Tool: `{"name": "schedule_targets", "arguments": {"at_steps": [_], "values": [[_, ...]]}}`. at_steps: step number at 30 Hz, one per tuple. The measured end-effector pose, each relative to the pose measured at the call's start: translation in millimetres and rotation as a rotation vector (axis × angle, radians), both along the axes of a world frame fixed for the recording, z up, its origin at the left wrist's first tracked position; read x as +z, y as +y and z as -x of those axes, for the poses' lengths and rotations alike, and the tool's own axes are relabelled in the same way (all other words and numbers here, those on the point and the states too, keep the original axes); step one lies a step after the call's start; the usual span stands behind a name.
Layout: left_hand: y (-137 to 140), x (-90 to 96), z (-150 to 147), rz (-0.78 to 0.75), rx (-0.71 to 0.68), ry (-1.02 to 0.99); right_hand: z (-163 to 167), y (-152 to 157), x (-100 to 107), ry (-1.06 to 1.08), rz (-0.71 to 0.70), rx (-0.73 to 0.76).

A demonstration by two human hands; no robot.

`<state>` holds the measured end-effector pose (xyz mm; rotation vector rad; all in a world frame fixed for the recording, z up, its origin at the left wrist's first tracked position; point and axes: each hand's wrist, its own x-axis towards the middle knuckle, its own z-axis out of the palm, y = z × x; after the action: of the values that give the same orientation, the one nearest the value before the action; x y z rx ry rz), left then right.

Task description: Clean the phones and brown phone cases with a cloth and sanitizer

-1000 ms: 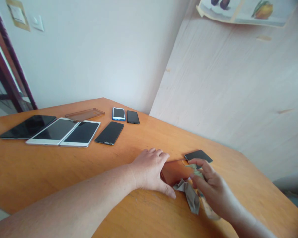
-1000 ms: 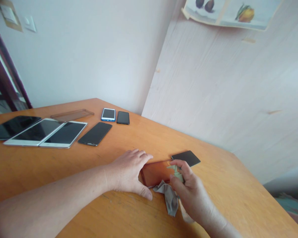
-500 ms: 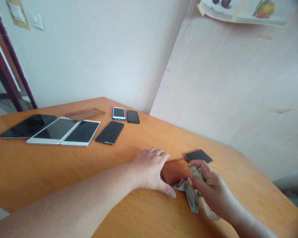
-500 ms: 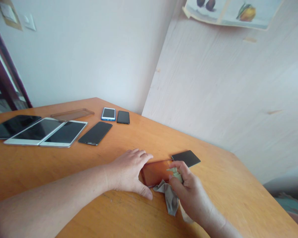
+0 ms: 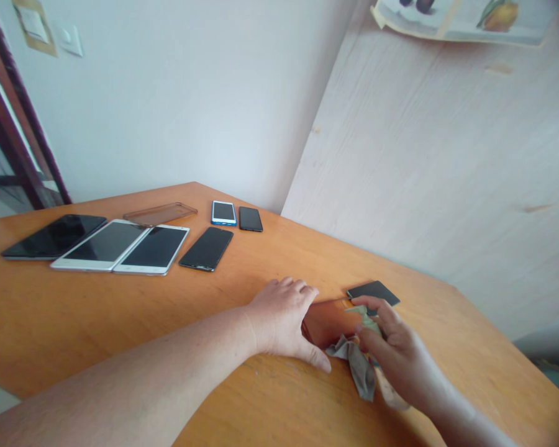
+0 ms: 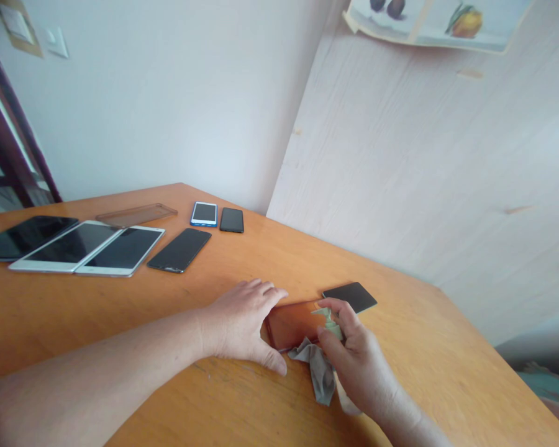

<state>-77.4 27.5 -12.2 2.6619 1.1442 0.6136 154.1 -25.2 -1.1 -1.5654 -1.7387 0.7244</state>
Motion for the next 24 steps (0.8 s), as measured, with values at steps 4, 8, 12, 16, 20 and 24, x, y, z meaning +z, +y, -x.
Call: {"name": "schedule_targets", "arguments": {"at_steps": [4,8,12,16,20,24], "values": [[0.3,-0.5,0.0,0.002,0.000,0.006,-2.1,0.4,-1.6,-0.032,0.006,0.008],[0.2,-0.4,0.0,0.008,-0.006,-0.003,-3.3,0.9,-3.6,-0.057,0.005,0.033],[0.3,0.0,0.1,0.006,-0.006,-0.003,1.8,1.9,1.5,0.034,0.001,0.025],[0.4,-0.6,-0.3,-0.001,-0.006,-0.010,6.7,3.2,11.7,0.191,0.087,0.039],[0.6,-1.4,-0.7,-0.006,0.000,-0.011,9.6,4.8,14.4,0.466,0.312,0.049],[1.2,-1.2,-0.6,-0.020,-0.001,-0.008,10.4,5.6,13.1,0.642,0.447,0.017]]}}
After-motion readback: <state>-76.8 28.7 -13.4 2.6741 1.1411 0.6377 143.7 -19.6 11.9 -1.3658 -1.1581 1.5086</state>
